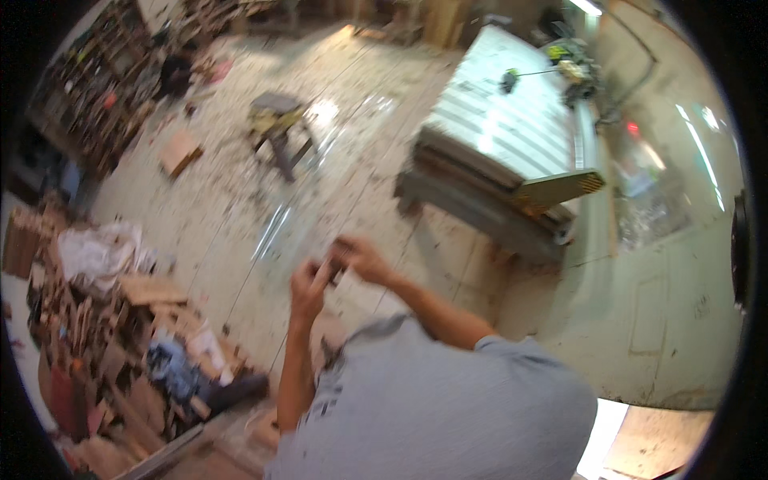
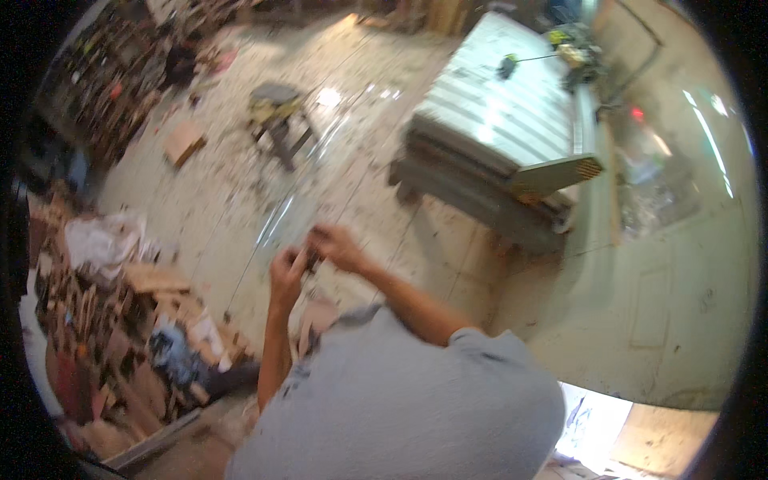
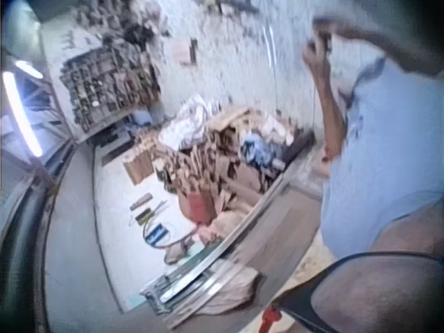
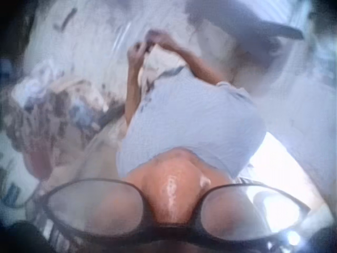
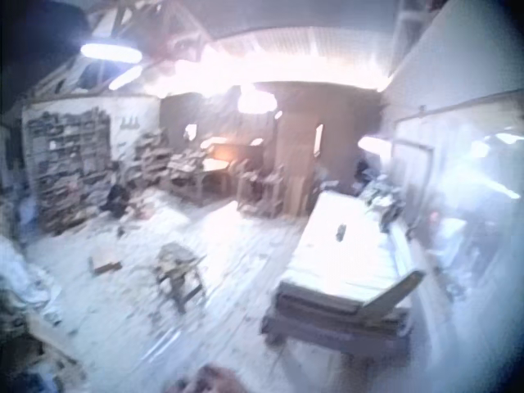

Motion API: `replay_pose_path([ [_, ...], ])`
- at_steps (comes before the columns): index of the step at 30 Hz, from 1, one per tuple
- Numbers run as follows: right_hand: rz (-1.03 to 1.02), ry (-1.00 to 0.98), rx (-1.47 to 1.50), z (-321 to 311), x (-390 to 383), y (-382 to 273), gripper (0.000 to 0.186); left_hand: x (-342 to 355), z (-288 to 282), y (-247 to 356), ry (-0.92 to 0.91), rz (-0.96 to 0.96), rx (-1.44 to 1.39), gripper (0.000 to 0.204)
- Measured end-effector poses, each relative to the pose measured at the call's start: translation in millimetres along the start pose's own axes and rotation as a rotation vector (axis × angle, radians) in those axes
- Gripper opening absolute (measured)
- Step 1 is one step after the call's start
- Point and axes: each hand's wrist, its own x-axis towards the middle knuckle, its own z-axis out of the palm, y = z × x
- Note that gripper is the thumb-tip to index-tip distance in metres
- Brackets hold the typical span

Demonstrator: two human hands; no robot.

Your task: The person unscrews and removes a motor from a machine using a wrench, then carries it to a workbench where they use a tool to manipulate small electronic parts.

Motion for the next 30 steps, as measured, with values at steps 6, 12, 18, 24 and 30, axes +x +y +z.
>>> replay_pose_path([
  [6, 0.053, 0.239, 0.358, -8, 79, -63, 0.019, 147, -47, 47, -0.303, 0.097, 0.195, 0.021],
  [12, 0.149, 0.275, 0.592, -35, 152, -71, 0.035, 253, -61, 59, -0.472, 0.055, 0.089, 0.018],
  [18, 0.147, 0.258, 0.668, -86, 246, -65, 0.061, 376, -48, 47, -0.393, 0.145, 0.132, 0.017],
  [24, 0.130, 0.158, 0.586, -172, 356, -54, 0.068, 515, -24, 54, -0.231, 0.228, 0.442, 0.014],
  [30, 0.185, 0.091, 0.557, -270, 425, -76, 0.072, 666, -5, 44, -0.008, 0.260, 0.525, 0.019],
])
